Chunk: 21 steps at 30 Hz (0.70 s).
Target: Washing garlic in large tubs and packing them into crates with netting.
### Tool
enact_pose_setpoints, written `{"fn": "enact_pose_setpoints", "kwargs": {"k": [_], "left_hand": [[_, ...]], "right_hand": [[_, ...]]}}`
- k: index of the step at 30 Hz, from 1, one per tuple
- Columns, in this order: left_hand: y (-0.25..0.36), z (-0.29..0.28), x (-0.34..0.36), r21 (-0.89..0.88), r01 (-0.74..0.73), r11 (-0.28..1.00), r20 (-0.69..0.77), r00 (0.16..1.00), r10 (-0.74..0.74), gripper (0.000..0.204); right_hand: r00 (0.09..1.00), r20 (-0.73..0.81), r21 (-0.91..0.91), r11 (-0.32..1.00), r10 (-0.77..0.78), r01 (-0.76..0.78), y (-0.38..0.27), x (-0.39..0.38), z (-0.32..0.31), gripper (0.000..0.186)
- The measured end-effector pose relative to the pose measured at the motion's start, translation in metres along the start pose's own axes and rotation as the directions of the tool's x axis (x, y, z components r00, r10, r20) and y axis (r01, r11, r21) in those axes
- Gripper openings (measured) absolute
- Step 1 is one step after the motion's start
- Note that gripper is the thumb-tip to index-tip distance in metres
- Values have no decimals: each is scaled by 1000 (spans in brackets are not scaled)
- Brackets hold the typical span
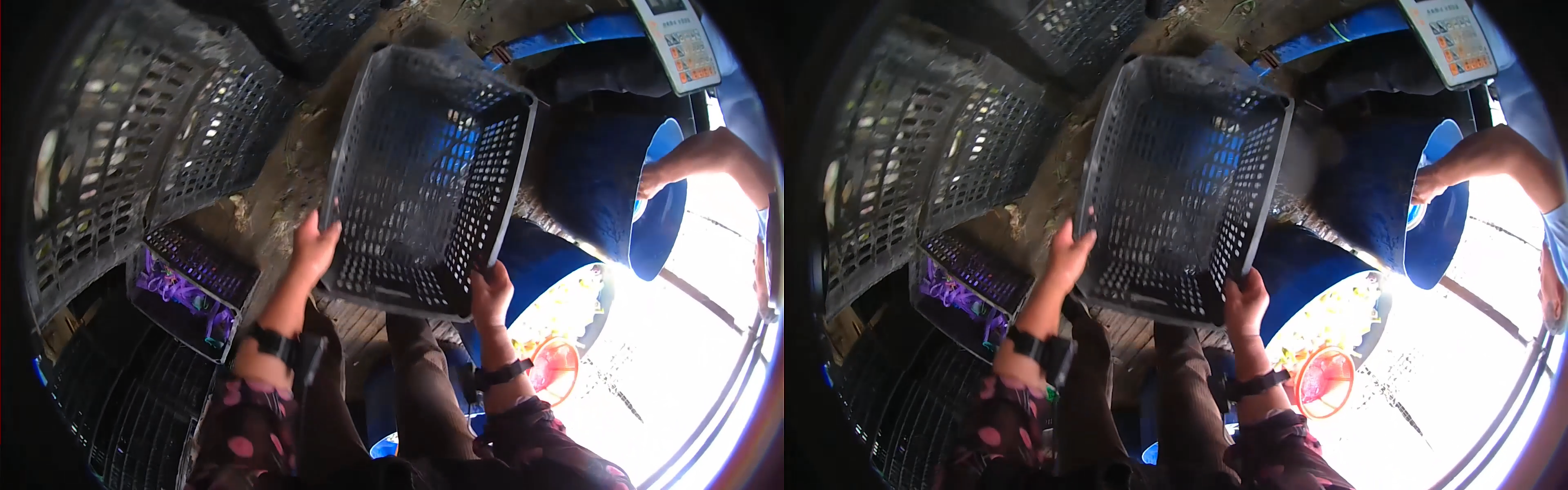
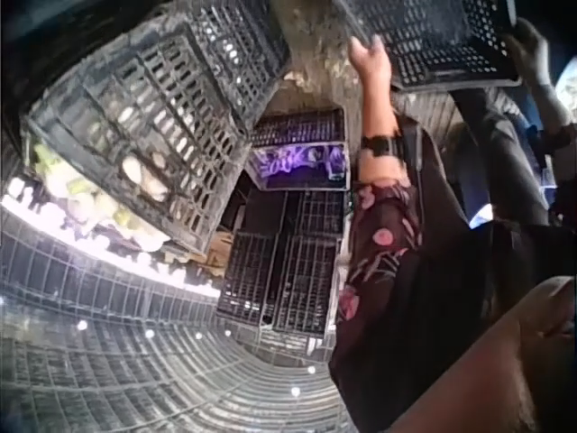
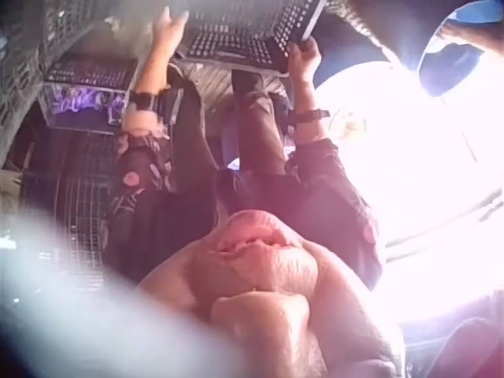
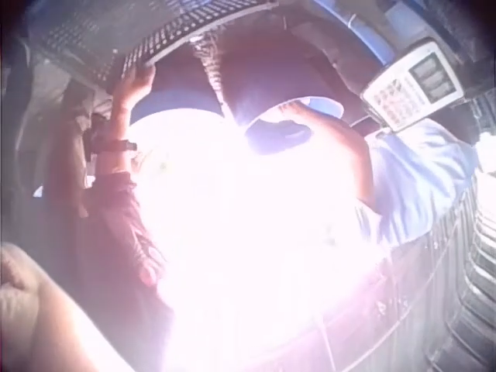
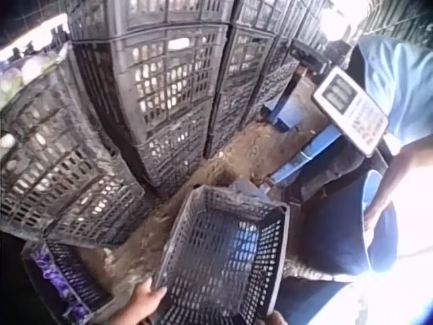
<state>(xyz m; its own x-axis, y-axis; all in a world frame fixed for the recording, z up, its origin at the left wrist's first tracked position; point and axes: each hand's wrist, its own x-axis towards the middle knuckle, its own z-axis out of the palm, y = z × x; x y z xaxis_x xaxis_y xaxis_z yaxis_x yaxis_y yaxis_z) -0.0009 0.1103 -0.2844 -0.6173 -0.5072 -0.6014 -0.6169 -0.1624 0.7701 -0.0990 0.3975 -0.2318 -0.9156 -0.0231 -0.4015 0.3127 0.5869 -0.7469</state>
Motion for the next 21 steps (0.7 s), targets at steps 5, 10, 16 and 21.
{"fn": "enact_pose_setpoints", "kwargs": {"k": [5, 10, 16, 21], "left_hand": [[2, 34, 113, 130, -354, 926, 72, 935, 347, 29], [16, 106, 141, 324, -376, 868, 156, 926, 343, 30], [55, 195, 123, 439, -427, 790, 381, 885, 267, 33], [82, 163, 83, 308, -356, 882, 441, 875, 199, 37]], "right_hand": [[995, -51, -21, 996, -85, 84, 18, 61, 20, 37], [963, -269, 57, 998, 6, 10, 41, 72, -6, 30], [888, -454, 31, 998, 69, -62, 55, 29, -55, 21], [923, -371, 33, 995, 104, -99, 4, -5, -83, 22]]}}
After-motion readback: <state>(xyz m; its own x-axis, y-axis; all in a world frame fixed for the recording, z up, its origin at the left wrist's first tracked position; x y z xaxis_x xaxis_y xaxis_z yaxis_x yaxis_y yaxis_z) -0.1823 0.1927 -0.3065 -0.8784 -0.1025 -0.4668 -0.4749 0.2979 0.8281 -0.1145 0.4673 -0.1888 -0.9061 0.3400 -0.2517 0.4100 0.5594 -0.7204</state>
